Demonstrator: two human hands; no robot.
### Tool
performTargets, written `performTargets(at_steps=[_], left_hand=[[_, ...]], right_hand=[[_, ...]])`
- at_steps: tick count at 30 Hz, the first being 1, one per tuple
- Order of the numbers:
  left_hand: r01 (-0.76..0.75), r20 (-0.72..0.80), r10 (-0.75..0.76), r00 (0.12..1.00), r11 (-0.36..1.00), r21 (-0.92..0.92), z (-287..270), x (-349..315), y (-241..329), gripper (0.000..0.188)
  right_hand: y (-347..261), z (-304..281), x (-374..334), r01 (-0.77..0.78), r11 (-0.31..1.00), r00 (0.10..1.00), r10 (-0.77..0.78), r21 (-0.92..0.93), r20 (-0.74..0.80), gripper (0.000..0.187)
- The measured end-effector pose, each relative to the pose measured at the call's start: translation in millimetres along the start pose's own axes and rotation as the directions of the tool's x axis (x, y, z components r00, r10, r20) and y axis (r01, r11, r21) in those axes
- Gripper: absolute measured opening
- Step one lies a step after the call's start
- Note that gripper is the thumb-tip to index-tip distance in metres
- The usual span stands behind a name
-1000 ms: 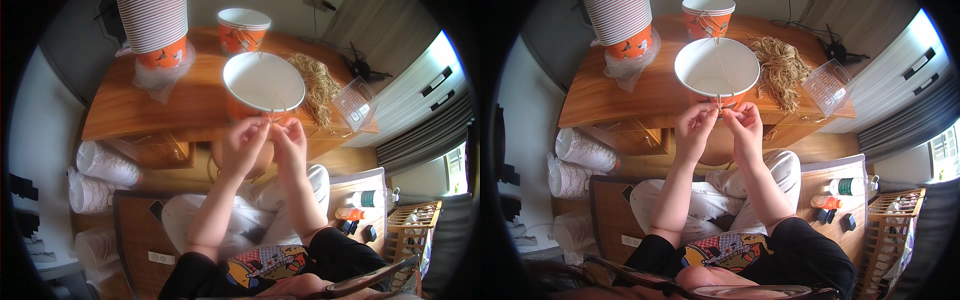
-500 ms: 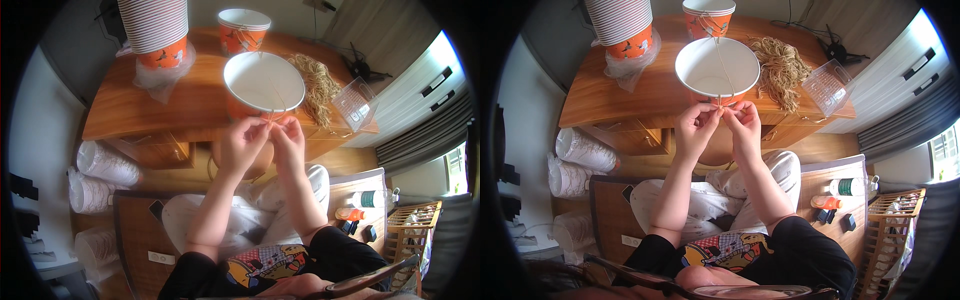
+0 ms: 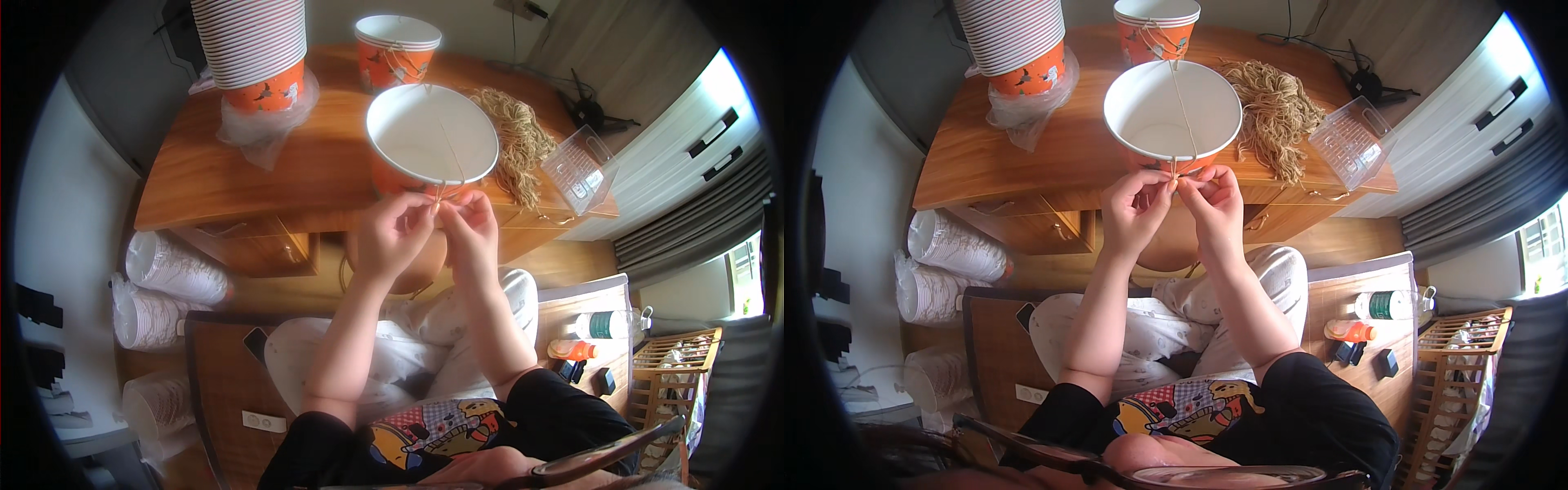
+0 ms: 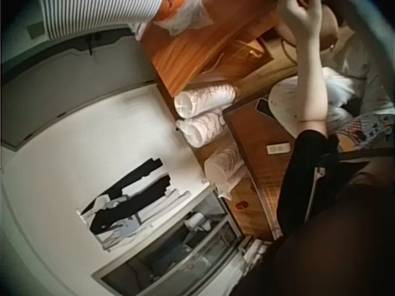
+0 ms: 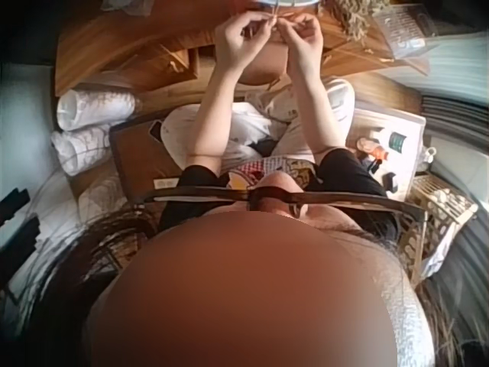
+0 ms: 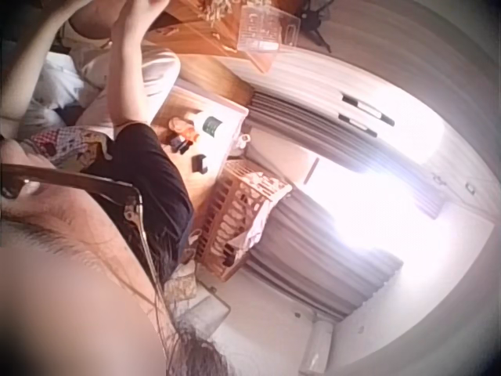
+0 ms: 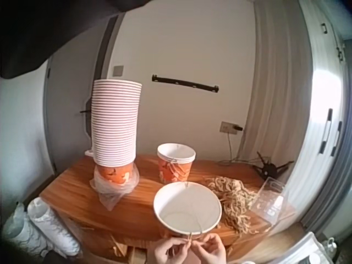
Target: Tie a thin fiber string around the upper rim of a paper bowl to secure or decorate it.
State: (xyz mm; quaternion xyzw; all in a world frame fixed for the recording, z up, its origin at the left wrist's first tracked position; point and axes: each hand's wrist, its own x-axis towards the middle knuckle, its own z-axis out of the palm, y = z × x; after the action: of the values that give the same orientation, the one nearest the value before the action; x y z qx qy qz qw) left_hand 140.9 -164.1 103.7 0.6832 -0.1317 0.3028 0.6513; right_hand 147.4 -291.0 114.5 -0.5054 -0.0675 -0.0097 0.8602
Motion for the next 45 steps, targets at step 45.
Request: performTargets(at_steps=[45], left_hand=[[0.58, 0.306, -0.494, 0.814, 0.647, -0.496, -7.7, -0.3, 10.4, 0.013]], right_hand=[[-17.3, 2.7, -21.0, 0.217, 0.961, 0.974, -0.202, -0.173, 0.103, 0.028]])
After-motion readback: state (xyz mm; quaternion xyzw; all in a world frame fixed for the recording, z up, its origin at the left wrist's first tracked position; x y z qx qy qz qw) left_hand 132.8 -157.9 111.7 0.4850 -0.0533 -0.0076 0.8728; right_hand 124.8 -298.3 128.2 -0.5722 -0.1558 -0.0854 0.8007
